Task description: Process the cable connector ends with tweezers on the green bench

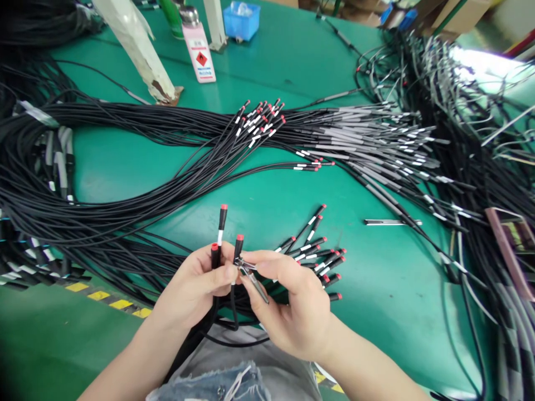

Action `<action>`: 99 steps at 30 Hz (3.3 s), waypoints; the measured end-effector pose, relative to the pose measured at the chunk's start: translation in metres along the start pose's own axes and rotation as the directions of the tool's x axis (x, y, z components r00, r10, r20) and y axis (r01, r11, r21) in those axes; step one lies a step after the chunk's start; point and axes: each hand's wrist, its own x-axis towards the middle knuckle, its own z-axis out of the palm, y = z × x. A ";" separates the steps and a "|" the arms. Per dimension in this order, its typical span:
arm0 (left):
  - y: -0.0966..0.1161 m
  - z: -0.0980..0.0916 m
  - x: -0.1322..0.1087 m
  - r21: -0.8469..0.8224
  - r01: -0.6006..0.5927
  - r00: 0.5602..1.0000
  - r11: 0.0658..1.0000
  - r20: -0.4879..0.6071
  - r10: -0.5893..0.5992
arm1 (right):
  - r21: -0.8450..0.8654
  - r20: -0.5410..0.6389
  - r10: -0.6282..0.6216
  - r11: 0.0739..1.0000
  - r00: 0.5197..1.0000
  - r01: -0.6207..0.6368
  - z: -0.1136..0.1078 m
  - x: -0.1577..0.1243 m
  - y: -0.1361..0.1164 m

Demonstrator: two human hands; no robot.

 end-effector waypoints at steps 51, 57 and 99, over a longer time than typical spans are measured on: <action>-0.001 0.012 -0.012 -0.013 -0.060 0.998 0.998 0.026 0.060 | 0.145 -0.081 0.046 0.989 0.996 -0.034 -0.003 0.001 -0.009; -0.001 0.010 -0.014 -0.018 -0.074 0.994 0.997 0.073 0.076 | 0.166 -0.079 0.042 0.986 0.996 -0.029 -0.003 0.002 -0.010; -0.005 0.009 -0.016 -0.028 -0.011 1.000 1.000 -0.006 0.011 | -0.005 -0.050 0.000 1.000 0.999 -0.001 -0.006 -0.001 -0.010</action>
